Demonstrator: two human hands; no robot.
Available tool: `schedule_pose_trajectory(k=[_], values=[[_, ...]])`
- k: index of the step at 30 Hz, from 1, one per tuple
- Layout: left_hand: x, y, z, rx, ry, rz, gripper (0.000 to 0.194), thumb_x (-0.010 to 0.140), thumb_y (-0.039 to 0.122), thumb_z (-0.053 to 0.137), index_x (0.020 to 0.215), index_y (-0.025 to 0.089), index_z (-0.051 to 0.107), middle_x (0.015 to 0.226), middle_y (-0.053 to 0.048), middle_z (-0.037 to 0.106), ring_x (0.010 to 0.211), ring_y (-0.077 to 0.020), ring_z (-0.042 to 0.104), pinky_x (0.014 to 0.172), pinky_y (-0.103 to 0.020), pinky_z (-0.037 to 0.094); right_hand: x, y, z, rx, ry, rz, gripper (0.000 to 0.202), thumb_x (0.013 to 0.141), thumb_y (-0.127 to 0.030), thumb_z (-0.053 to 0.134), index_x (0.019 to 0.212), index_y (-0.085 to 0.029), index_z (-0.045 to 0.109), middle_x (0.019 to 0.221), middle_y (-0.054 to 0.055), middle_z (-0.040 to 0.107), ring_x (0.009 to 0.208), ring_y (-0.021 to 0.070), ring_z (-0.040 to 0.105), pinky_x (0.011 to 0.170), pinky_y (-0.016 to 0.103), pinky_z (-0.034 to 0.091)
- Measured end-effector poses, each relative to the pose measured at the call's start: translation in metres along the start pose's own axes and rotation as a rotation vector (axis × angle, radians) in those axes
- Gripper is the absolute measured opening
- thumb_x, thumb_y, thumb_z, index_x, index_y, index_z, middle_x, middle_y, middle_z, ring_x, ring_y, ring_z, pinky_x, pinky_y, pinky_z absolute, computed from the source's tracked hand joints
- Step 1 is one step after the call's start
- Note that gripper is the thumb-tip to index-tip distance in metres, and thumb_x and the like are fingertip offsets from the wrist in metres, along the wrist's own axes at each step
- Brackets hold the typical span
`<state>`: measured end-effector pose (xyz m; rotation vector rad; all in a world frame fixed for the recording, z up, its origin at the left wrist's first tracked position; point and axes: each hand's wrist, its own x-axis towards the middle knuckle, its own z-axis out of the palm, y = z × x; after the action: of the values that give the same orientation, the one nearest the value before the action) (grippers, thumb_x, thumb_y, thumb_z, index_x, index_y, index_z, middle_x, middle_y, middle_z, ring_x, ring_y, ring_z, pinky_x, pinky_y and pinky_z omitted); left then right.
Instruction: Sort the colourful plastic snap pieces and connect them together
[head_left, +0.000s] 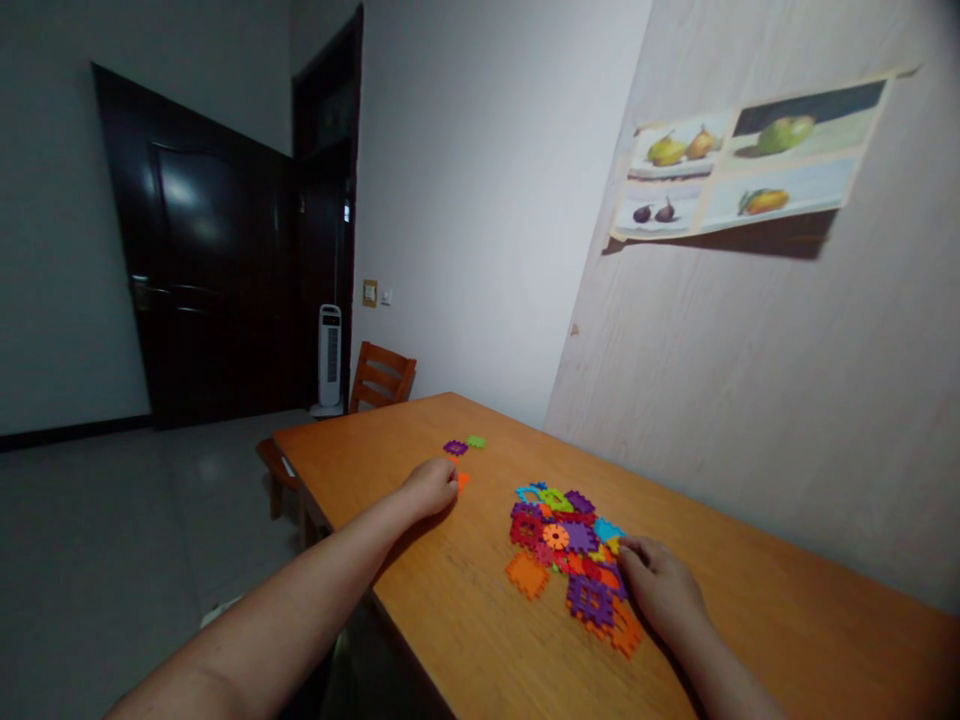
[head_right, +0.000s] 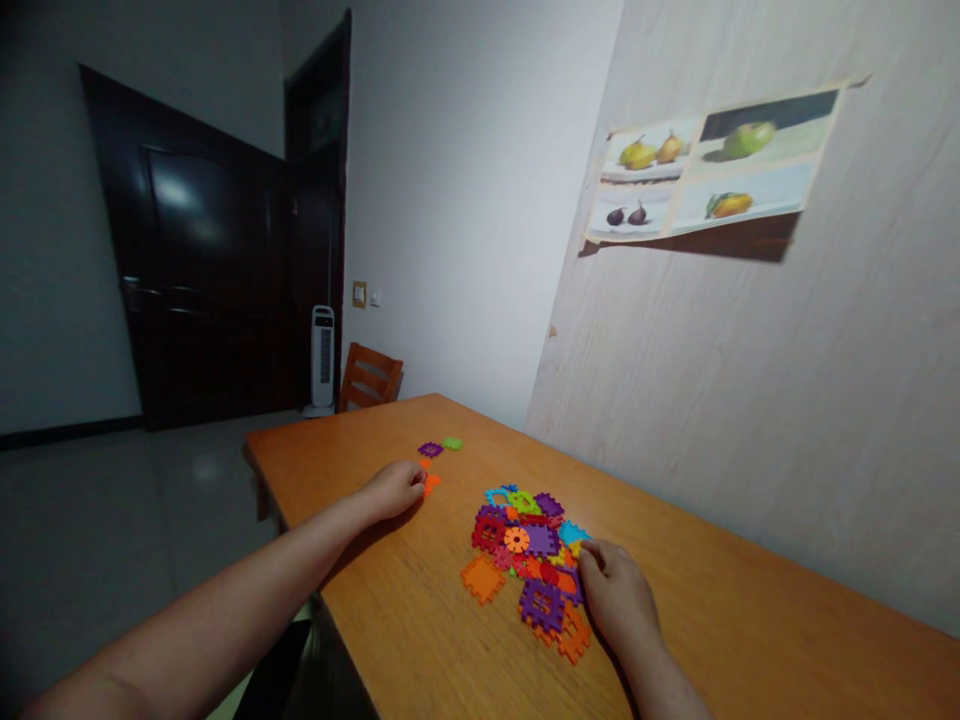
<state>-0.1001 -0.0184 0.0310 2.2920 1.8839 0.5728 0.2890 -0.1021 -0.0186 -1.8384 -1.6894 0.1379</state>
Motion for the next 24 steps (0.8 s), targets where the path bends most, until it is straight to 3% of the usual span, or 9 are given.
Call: schedule_pose_trajectory(k=[6,10,14,19,24], values=[[0.004,0.018,-0.001,-0.016,0.107,0.013,0.017,0.087,0.02,0.052,0.09,0.018,0.069,0.092,-0.009,0.072,0.086,-0.0222,0.064,0.074,-0.029,0.042,0.0,-0.001,-0.001,0.0,-0.007,-0.008,0.041,0.089,-0.043,0.042,0.105,-0.02,0.072,0.114,0.008,0.073,0.108,0.0236,0.065,0.093,0.031,0.047],[0.018,0.043,0.012,-0.224,0.121,0.043,0.018,0.085,0.015,0.053,0.094,0.017,0.069,0.097,-0.009,0.072,0.094,-0.0202,0.064,0.08,-0.027,0.045,0.0,-0.002,-0.001,0.0,-0.007,-0.015,0.04,0.089,-0.042,0.042,0.105,-0.021,0.073,0.112,0.008,0.074,0.107,0.0232,0.065,0.092,0.031,0.047],[0.032,0.055,0.016,-0.417,0.129,-0.003,0.02,0.084,0.011,0.049,0.09,0.016,0.066,0.089,-0.005,0.07,0.085,-0.0165,0.063,0.073,-0.024,0.045,-0.001,-0.004,-0.002,0.004,0.002,-0.018,0.042,0.089,-0.043,0.041,0.104,-0.02,0.074,0.111,0.008,0.073,0.106,0.0233,0.065,0.092,0.031,0.047],[0.03,0.029,0.0,-0.321,0.117,-0.009,0.013,0.082,0.016,0.052,0.078,0.017,0.064,0.081,-0.004,0.067,0.077,-0.0163,0.06,0.069,-0.025,0.042,0.0,-0.004,-0.002,0.001,-0.014,-0.011,0.042,0.089,-0.041,0.041,0.105,-0.02,0.074,0.114,0.008,0.073,0.108,0.023,0.065,0.092,0.031,0.047],[0.01,0.002,-0.004,-0.171,-0.01,-0.053,0.013,0.074,0.031,0.066,0.077,0.019,0.062,0.07,0.0,0.062,0.068,-0.0163,0.056,0.06,-0.026,0.035,0.0,-0.003,-0.002,0.004,-0.014,-0.005,0.044,0.09,-0.043,0.04,0.107,-0.021,0.074,0.116,0.008,0.073,0.109,0.0231,0.065,0.091,0.031,0.047]])
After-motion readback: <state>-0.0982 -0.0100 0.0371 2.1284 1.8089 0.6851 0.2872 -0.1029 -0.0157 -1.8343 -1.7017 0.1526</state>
